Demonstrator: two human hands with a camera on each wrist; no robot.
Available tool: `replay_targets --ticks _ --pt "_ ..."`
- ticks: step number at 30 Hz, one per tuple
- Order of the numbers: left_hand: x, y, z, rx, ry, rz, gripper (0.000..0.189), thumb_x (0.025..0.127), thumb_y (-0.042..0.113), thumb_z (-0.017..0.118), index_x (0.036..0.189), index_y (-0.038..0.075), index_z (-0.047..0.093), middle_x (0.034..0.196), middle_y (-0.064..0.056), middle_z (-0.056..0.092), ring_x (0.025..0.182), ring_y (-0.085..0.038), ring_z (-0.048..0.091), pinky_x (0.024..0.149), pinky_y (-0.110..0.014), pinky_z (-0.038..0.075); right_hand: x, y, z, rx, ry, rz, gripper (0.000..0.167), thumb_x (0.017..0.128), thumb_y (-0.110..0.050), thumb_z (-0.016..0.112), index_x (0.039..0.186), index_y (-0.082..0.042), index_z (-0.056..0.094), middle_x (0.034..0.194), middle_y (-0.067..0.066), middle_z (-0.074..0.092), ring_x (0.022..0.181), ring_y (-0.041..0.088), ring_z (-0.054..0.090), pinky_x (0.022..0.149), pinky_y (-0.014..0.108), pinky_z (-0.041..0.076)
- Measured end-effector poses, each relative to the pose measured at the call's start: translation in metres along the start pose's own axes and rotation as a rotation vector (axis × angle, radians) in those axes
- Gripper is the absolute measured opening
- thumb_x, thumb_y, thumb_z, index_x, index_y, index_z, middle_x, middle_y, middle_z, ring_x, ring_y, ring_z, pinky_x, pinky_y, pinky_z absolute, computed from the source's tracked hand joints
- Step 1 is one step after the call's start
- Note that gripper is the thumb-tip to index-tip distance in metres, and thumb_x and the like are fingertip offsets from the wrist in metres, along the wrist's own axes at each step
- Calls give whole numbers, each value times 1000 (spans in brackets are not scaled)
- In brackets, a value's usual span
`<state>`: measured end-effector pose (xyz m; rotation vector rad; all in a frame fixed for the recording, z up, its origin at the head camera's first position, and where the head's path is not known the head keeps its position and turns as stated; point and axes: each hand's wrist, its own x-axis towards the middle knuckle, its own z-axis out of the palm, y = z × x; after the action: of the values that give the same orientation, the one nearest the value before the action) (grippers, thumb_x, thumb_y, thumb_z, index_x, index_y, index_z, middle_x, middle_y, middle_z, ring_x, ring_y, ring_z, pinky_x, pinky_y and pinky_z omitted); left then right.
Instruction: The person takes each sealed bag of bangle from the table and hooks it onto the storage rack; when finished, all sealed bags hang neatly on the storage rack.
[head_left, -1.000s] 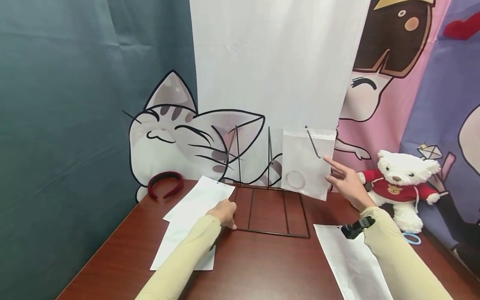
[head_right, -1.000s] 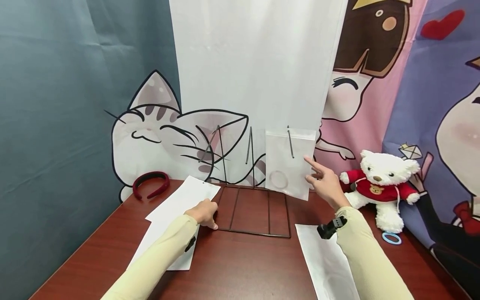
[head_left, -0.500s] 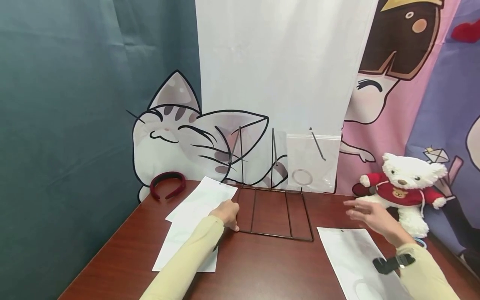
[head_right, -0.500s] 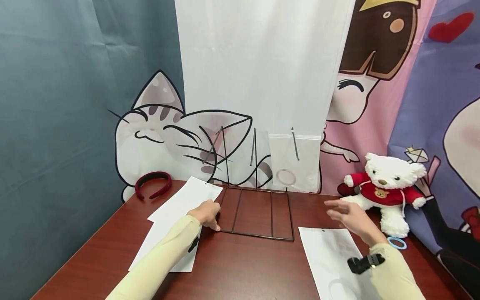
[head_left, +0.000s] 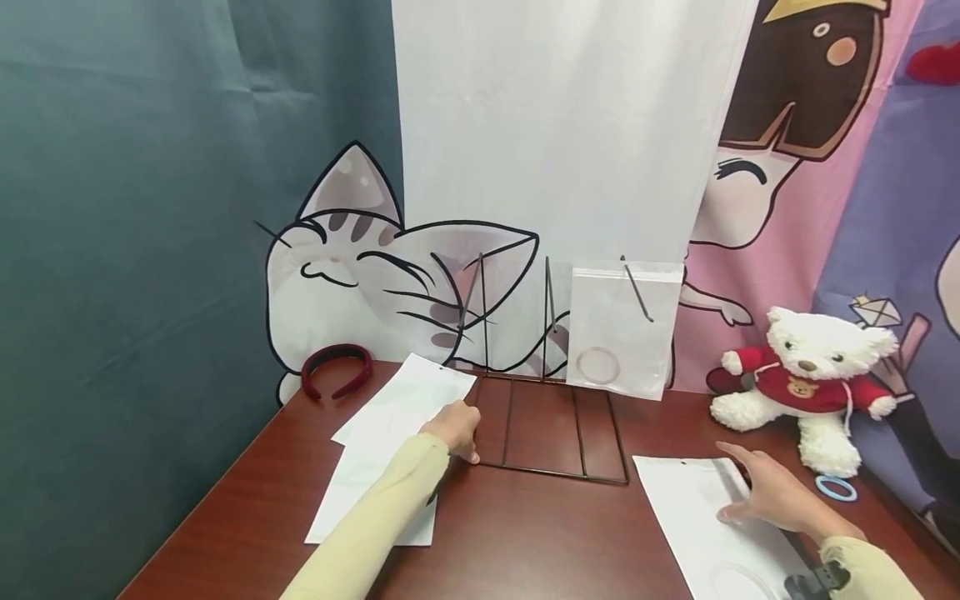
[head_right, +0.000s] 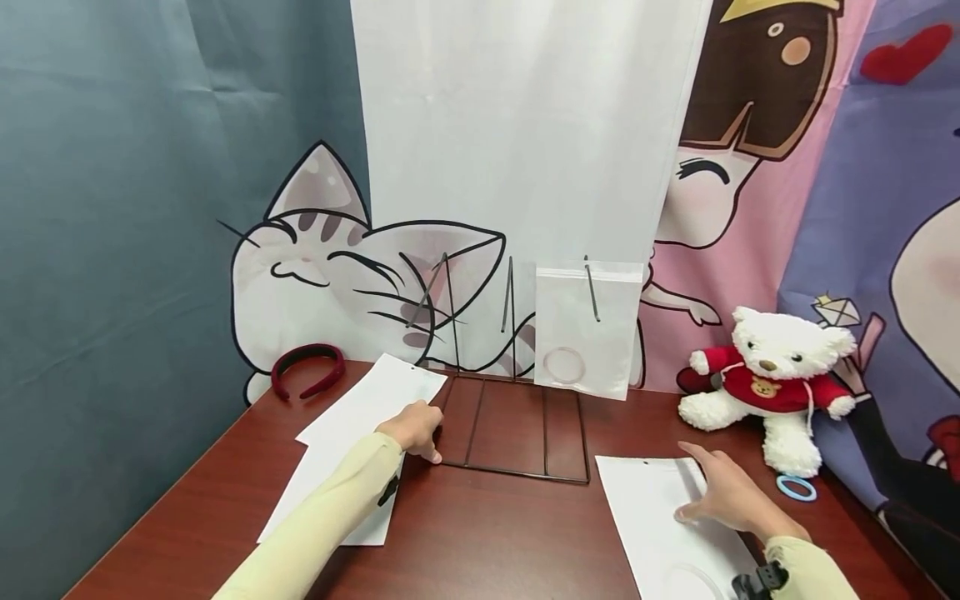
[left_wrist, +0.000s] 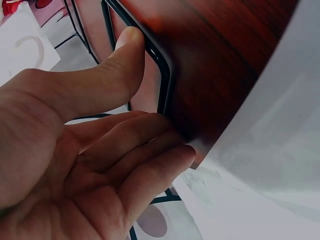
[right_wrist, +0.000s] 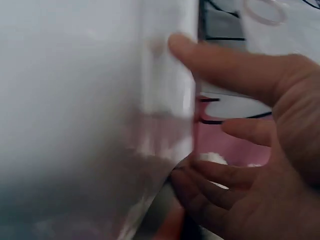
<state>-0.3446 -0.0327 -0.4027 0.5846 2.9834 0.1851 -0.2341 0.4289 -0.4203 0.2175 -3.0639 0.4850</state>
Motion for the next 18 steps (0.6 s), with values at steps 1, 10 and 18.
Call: replay_targets --ticks 1,10,18 --pt "0 -1 0 1 0 -2 34 67 23 94 76 10 65 80 -5 63 77 -17 58 75 -32 54 1 -1 1 -5 13 -10 107 59 -32 95 141 11 43 120 35 60 107 47 61 82 54 52" --pt "4 -3 3 6 15 8 33 67 23 94 73 10 64 77 -4 62 76 -17 57 74 -32 54 13 1 2 107 -49 -97 102 54 -22 95 144 -7 50 127 22 63 110 14 57 83 39 49" --pt "-3 0 4 -8 37 16 32 68 22 94 72 10 65 72 -3 60 70 -17 54 69 -32 52 10 -8 -1 370 -143 -423 80 71 -19 83 145 -11 54 146 -2 59 132 -25 29 95 5 35"
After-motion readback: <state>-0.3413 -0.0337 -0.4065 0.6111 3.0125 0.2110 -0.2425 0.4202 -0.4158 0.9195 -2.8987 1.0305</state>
